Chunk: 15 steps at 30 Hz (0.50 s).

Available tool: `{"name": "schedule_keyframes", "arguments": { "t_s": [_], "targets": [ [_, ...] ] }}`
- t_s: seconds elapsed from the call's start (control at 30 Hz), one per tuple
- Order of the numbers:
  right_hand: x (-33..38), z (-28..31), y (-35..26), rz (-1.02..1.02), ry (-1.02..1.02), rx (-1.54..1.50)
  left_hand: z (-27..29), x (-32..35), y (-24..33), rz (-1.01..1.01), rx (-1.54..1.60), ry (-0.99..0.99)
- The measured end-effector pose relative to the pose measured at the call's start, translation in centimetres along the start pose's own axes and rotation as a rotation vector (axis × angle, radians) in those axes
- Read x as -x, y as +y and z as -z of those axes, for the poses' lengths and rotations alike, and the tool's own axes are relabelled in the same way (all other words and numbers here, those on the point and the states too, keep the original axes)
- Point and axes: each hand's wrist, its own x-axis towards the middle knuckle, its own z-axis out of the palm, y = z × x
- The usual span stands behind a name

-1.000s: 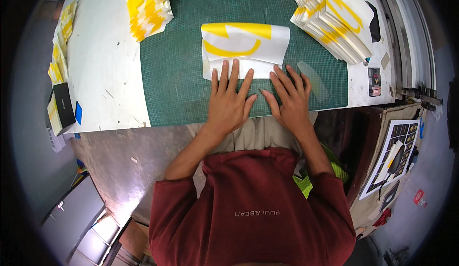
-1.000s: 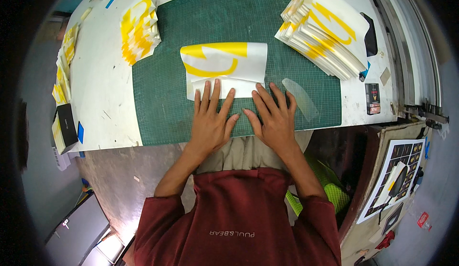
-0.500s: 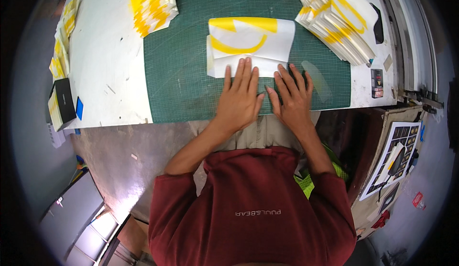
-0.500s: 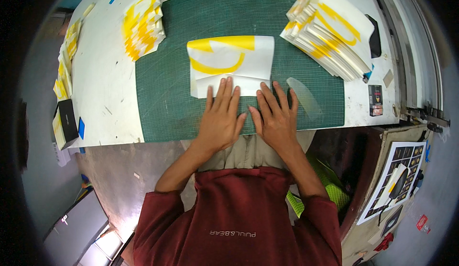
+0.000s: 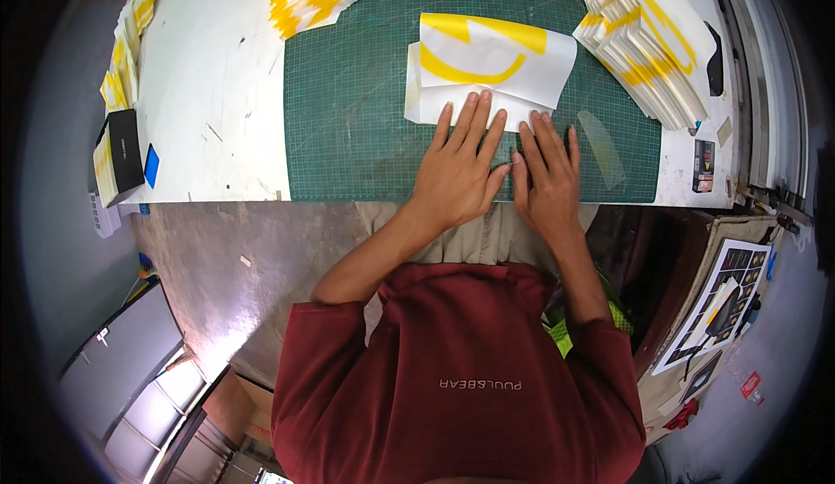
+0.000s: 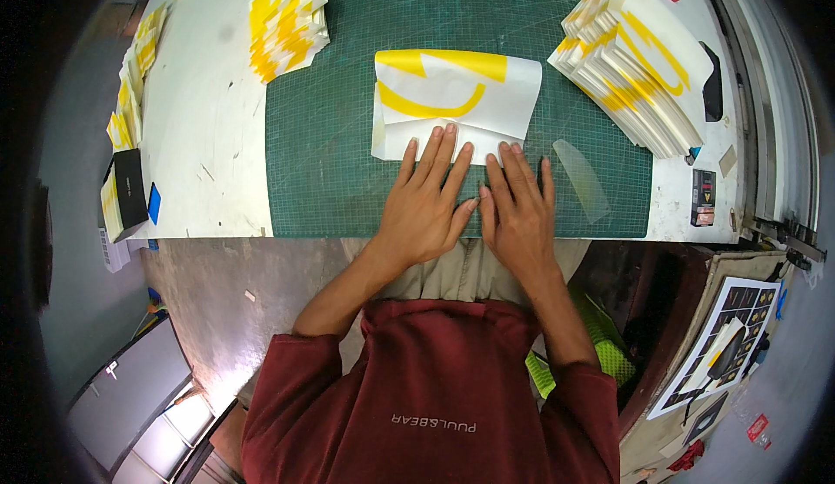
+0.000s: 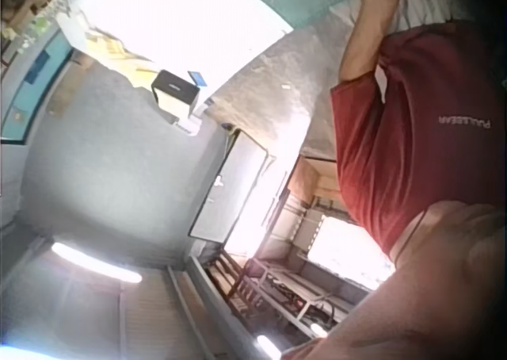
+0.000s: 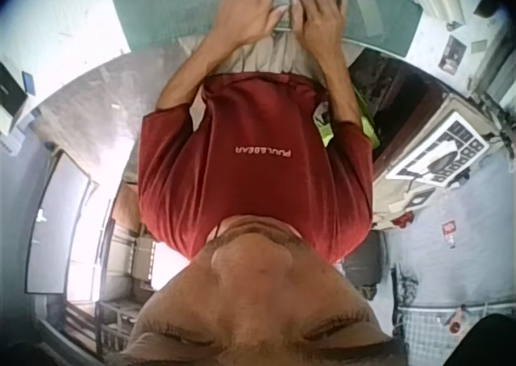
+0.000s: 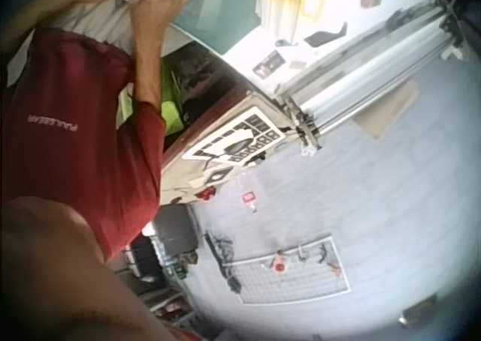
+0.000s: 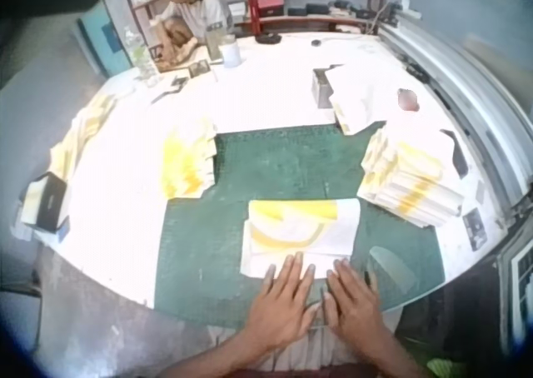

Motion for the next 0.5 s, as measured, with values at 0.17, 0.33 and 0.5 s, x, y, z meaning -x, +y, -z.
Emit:
{"name": "schedule_keyframes", "arguments": {
  "t_s": [0.17,0.33,0.5],
  "targets": [
    [0.2,0.1,0.4,-0.006,-0.006,0.008,1.9,1.4,-2.4,0.081,0.018,0.021],
    [0.3,-0.6,0.6,-0.007,-0.001,-0.006,-0.7,1.8,0.4,0.068,-0.108,0.045],
    [0.3,-0.3,0.6,0.0,-0.027,0.016,-1.0,1.2,0.9,0.032,-0.024,0.021]
  ]
}}
